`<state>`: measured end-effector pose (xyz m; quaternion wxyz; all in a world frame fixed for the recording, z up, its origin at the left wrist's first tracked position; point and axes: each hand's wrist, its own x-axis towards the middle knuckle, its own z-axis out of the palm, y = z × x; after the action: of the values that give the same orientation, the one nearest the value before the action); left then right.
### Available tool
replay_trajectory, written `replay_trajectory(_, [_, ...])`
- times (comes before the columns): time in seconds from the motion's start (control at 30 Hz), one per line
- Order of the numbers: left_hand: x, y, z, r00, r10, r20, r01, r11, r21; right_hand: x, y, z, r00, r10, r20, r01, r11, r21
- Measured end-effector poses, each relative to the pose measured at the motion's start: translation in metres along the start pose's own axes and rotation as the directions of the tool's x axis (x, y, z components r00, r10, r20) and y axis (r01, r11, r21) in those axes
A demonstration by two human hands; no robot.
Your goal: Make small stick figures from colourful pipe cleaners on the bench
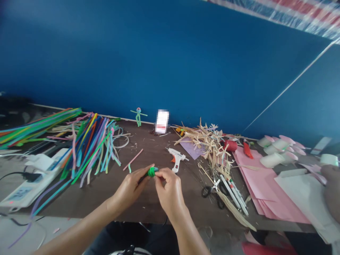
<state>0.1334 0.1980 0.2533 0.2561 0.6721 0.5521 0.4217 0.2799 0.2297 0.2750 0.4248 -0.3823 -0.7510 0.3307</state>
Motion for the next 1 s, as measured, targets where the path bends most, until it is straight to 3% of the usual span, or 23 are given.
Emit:
replay_trajectory(0.23, [-0.003, 0.001, -0.001, 0.996, 0.034, -0.087, -0.012, 0.972, 0.235, -0.001, 0.0, 0.001, 0.998, 0.058, 0.017, -0.057, 0.996, -0.062])
replay_trajectory(0.47, [-0.001, -0.003, -0.003, 0.996, 0.083, 0.016, -0.082, 0.899, 0.43, -0.003, -0.009, -0.001, 0.997, 0.022, 0.07, -0.003, 0.963, -0.27])
replay_trajectory(0.73, [0.004, -0.011, -0.004, 0.989, 0.149, 0.009, -0.141, 0.913, 0.384, -0.006, -0.013, -0.003, 0.99, -0.003, 0.139, 0.037, 0.968, -0.246])
replay_trajectory(1.0, [0.003, -0.006, -0.005, 0.99, 0.134, 0.032, -0.136, 0.913, 0.384, -0.005, -0.009, -0.005, 0.99, 0.027, 0.137, 0.004, 0.975, -0.224])
